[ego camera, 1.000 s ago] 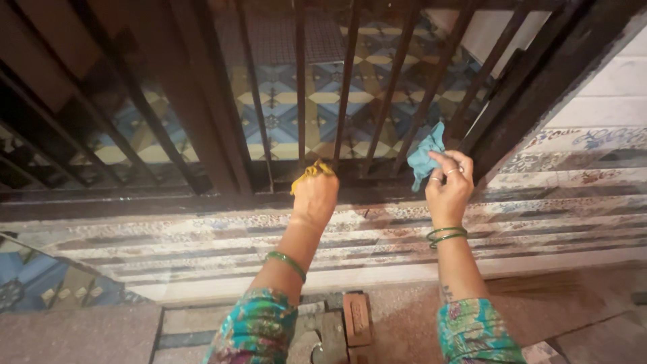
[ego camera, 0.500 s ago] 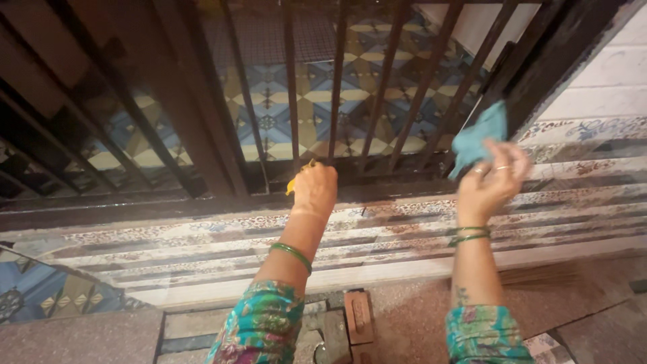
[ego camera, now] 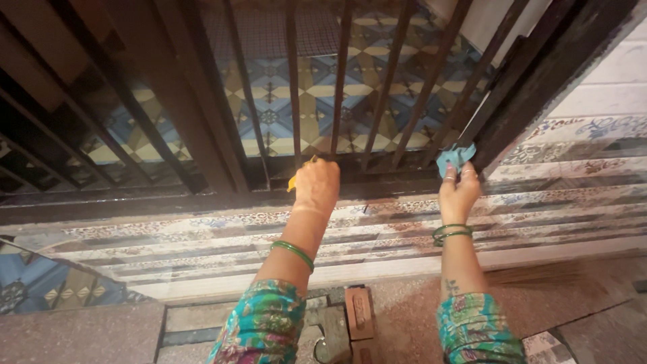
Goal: The person wipes the vertical metal bars and the horizontal bottom track of a metal gate using a yellow cloth and a blue cloth.
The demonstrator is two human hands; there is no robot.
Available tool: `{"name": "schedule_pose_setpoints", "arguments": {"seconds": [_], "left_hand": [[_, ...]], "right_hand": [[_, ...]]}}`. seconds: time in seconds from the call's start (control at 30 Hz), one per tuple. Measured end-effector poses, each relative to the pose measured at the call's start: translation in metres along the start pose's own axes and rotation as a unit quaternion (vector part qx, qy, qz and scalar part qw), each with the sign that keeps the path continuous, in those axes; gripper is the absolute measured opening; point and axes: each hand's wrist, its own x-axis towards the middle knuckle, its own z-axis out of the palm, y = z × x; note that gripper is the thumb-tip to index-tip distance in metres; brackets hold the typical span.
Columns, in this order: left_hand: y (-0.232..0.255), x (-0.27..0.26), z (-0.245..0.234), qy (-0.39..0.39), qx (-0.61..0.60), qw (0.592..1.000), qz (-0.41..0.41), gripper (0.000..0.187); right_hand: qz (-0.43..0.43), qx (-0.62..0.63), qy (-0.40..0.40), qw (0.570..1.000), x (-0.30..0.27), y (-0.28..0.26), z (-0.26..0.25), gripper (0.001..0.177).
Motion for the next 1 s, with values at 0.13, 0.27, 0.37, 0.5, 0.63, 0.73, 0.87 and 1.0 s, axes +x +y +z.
{"name": "schedule_pose_setpoints", "arguments": {"seconds": [0.13, 0.27, 0.37, 0.5, 0.63, 0.73, 0.87, 1.0], "left_hand": [[0.001, 0.001, -0.001, -0.004, 0.004, 1.000, -0.005, 0.014], [0.000, 0.003, -0.002, -0.001, -0.001, 1.000, -0.003, 0.014], [-0.001, 0.000, -0.001, 0.001, -0.006, 1.000, 0.001, 0.015], [0.000, 0.002, 0.000, 0.004, 0.006, 1.000, 0.000, 0.014], [-0.002, 0.001, 0.000, 0.010, -0.004, 1.000, 0.001, 0.014], [-0.003, 0.000, -0.002, 0.011, -0.011, 1.000, 0.004, 0.013], [-0.003, 0.001, -0.001, 0.009, -0.013, 1.000, 0.000, 0.013], [-0.003, 0.001, 0.001, 0.017, -0.028, 0.999, 0.000, 0.013]], "right_hand": [[0.118, 0.019, -0.063, 0.991, -0.015, 0.028, 0.003, 0.024], [0.033, -0.126, -0.047, 0.990, -0.020, 0.017, -0.012, 0.020], [0.008, -0.093, -0.015, 0.996, -0.024, -0.027, -0.028, 0.018], [-0.011, -0.045, -0.035, 0.998, -0.001, -0.090, -0.031, 0.030], [0.042, -0.039, -0.061, 0.996, 0.033, -0.123, -0.025, 0.031], [-0.087, 0.014, 0.054, 0.995, 0.049, -0.127, -0.019, 0.031], [-0.014, 0.114, 0.019, 0.993, 0.039, -0.121, -0.008, 0.018], [0.039, 0.015, -0.034, 0.999, 0.018, -0.102, -0.006, 0.015]]}}
